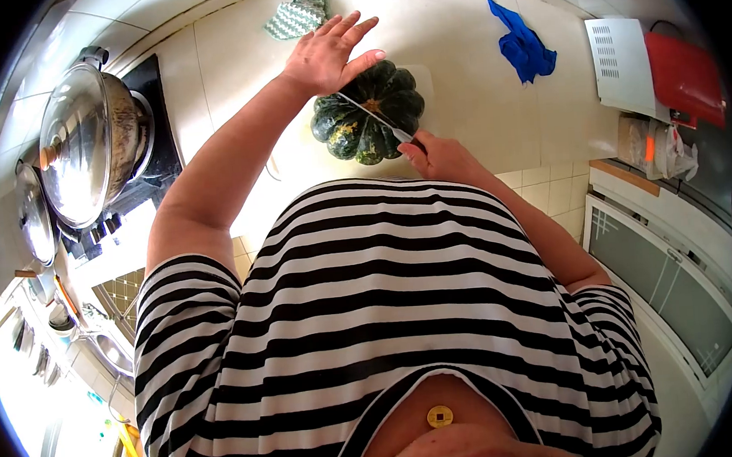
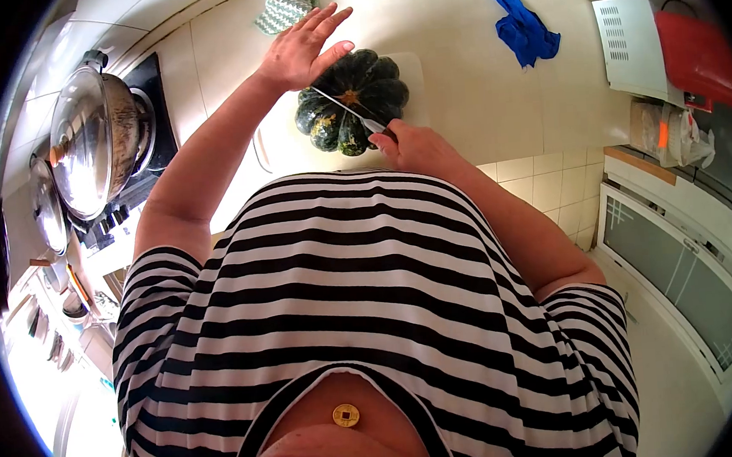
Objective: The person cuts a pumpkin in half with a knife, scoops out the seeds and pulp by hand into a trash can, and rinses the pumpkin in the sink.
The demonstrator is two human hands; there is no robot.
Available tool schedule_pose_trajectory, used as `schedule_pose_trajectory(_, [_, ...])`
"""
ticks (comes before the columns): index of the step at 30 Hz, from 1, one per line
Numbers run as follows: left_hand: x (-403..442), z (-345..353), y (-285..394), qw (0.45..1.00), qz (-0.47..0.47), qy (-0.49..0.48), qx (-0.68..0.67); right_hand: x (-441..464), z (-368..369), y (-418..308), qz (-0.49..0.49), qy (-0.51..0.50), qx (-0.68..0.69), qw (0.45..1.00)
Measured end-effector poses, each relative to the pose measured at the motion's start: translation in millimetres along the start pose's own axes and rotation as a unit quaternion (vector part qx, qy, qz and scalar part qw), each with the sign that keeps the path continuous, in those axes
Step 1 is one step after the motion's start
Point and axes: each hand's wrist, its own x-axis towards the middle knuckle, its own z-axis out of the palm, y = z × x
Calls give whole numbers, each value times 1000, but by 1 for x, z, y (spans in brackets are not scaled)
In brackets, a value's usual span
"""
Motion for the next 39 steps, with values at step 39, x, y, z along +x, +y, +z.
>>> schedule_pose_trajectory(39, [-10, 9, -30, 996, -58, 29, 64, 13, 17, -13, -62, 46, 32, 997])
